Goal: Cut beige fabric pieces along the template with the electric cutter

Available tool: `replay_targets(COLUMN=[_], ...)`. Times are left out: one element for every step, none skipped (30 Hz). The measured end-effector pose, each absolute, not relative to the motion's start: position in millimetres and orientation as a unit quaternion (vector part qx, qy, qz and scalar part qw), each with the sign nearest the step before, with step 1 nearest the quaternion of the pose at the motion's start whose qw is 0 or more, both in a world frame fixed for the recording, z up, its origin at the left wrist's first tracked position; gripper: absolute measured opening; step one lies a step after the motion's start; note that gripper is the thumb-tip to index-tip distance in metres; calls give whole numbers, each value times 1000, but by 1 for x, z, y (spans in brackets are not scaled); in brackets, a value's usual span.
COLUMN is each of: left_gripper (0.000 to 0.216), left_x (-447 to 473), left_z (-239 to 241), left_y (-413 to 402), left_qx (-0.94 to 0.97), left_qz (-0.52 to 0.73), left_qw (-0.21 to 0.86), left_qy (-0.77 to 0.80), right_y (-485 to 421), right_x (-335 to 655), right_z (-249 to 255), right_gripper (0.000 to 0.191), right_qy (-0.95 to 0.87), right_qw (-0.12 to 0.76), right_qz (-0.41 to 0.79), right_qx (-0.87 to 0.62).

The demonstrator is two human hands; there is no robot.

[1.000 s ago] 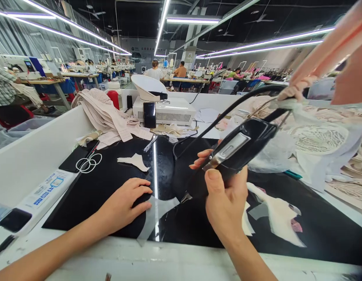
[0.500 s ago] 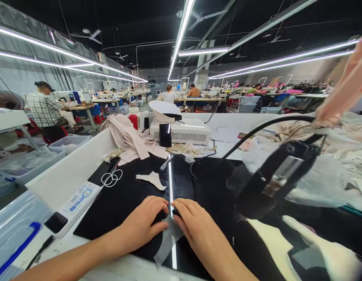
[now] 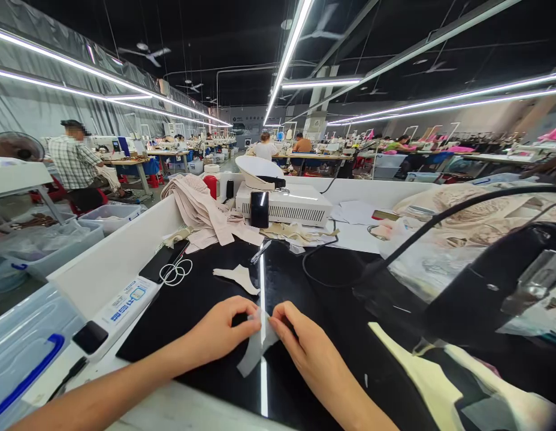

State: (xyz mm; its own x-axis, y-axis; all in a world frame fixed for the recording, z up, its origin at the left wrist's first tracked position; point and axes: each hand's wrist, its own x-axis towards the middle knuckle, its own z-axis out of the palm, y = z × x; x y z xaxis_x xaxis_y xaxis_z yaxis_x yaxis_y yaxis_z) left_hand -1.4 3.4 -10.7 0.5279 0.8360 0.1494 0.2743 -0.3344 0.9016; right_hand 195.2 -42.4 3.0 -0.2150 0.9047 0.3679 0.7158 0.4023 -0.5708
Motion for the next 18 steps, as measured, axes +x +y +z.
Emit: replay_targets(left_gripper=[19, 24, 27, 30, 31, 31, 30, 29, 27, 26, 24, 22, 20, 19, 17, 15, 13, 11], left_x=[-2, -4, -5, -7, -8, -10, -12, -13, -14, -15, -15, -16, -16, -17, -17, -17, -16, -16], left_z=[-8, -5, -2, 2, 5, 9, 12, 14, 16, 18, 18, 19, 19, 19, 19, 18, 17, 16], left_y=[7, 10, 14, 19, 24, 30, 37, 44, 53, 61, 70, 78, 85, 92, 97, 100, 103, 105], left_qx=[745, 739, 733, 728, 726, 725, 726, 727, 730, 734, 739, 745, 752, 759, 767, 774, 781, 788], left_qz=[316, 315, 315, 317, 321, 327, 333, 338, 343, 346, 349, 351, 351, 349, 345, 339, 331, 321], left_qw=[453, 459, 464, 465, 463, 457, 448, 436, 422, 406, 388, 369, 348, 327, 308, 291, 277, 264], left_qy=[373, 380, 385, 390, 394, 398, 403, 408, 414, 420, 426, 431, 436, 441, 445, 449, 452, 454], right_y=[-41, -38, -35, -32, -28, -23, -18, -12, -5, 1, 8, 14, 20, 26, 30, 34, 37, 39], right_x=[193, 191, 190, 188, 186, 184, 182, 179, 176, 174, 171, 168, 165, 163, 160, 159, 157, 156], right_z=[7, 11, 14, 17, 19, 21, 23, 24, 24, 25, 25, 25, 25, 25, 24, 24, 23, 21], right_gripper=[23, 23, 22, 22, 22, 21, 21, 21, 21, 21, 21, 21, 21, 21, 20, 20, 20, 21], right_qy=[-760, -753, -747, -741, -735, -731, -727, -724, -720, -717, -714, -711, -708, -706, -704, -704, -705, -708], right_qw=[346, 357, 368, 378, 386, 391, 394, 395, 394, 392, 387, 380, 371, 360, 348, 334, 320, 306], right_qz=[150, 157, 164, 169, 173, 176, 176, 175, 173, 170, 165, 159, 151, 142, 132, 122, 112, 103], right_qx=[-529, -530, -529, -529, -529, -531, -534, -539, -544, -551, -560, -570, -581, -593, -605, -615, -622, -628])
